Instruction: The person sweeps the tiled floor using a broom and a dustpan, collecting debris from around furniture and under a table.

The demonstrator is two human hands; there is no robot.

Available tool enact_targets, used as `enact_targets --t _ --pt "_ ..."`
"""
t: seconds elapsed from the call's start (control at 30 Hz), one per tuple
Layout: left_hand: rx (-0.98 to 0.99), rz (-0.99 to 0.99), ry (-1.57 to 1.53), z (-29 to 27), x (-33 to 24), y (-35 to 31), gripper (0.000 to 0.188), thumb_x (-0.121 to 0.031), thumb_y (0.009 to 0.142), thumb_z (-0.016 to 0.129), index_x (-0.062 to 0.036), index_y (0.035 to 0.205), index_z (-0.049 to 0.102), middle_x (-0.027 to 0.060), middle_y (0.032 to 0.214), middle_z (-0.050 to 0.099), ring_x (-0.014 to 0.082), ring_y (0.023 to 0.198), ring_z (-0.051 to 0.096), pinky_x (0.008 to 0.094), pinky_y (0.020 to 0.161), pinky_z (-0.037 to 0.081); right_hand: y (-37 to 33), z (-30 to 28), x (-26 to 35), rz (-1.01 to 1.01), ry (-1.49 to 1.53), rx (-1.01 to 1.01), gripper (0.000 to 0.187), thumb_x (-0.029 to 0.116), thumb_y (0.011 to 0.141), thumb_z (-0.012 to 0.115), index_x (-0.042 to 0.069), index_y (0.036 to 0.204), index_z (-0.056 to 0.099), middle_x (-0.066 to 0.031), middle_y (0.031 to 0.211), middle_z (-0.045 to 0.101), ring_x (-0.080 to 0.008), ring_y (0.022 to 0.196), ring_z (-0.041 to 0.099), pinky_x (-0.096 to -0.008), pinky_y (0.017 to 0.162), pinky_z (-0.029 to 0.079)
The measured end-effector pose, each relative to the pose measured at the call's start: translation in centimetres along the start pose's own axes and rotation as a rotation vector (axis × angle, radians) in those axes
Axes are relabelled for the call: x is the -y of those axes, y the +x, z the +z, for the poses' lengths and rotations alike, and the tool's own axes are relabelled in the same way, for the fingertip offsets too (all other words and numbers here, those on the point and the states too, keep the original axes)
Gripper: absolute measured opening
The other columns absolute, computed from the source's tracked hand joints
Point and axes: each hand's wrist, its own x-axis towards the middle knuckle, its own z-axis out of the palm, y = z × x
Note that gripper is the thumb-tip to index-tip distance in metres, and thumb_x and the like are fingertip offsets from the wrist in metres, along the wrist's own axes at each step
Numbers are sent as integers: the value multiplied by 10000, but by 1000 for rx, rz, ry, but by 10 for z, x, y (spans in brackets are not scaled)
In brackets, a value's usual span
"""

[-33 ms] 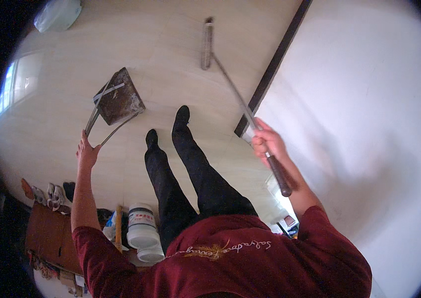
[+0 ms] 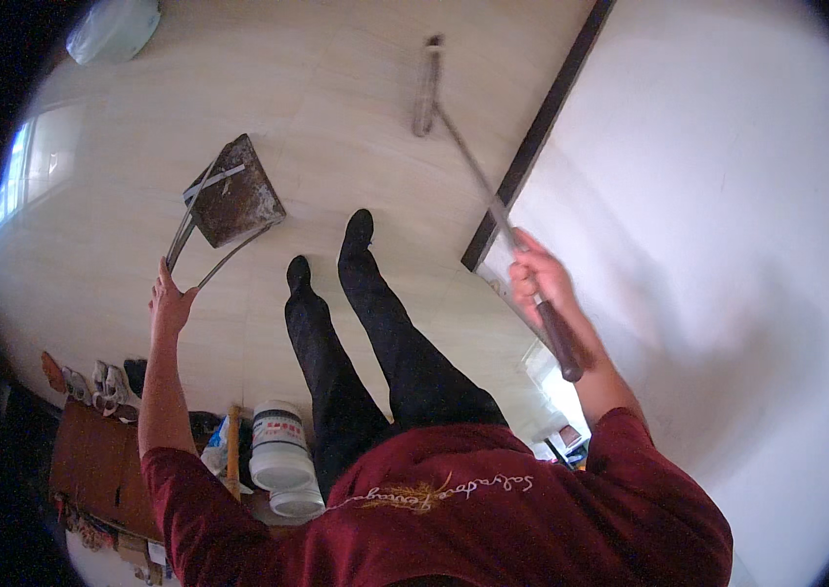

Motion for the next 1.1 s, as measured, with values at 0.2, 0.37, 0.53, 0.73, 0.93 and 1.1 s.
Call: enact_targets --t 0.2,0.37,0.53,0.73,0.93,1.1 --pt "51 17 -69 -11 1 -1 927 -87 607 688 -173 1316 97 141 1184 406 321 1073 401 465 857 329 107 -72 111 -140 -42 -15 152 159 805 445 130 675 372 30 480 371 -67 338 336 -218 284 290" --pt "61 22 -198 -7 3 -6 952 -16 588 681 -183 1317 91 114 1176 409 300 1067 405 450 859 337 205 -89 230 -329 -54 124 188 20 610 458 102 496 333 -12 465 341 -104 346 257 -207 312 198" --pt "-11 88 -273 -2 8 10 933 23 572 675 -174 1310 140 108 1172 408 292 1052 418 410 860 361 258 -11 295 19 245 4 168 165 715 410 126 557 372 8 479 368 -94 375 345 -194 301 178" --pt "20 23 -186 -9 6 4 918 25 562 677 -159 1302 167 110 1177 400 282 1058 410 407 873 359 227 89 114 -472 -668 -85 85 130 638 530 60 625 484 -53 585 478 -175 534 488 -315 488 415" --pt "2 41 -203 -8 11 6 920 13 564 685 -164 1301 163 114 1199 383 296 1077 392 420 877 356 144 151 -64 -353 -624 -132 550 36 723 413 28 1236 216 -87 587 464 -171 432 493 -307 374 416" --pt "71 -53 -130 -22 -5 3 936 -44 575 705 -189 1306 139 121 1238 340 308 1136 333 464 907 303 74 126 -75 -113 -253 173 681 36 728 487 85 1317 150 -45 545 445 -108 375 412 -246 347 344"
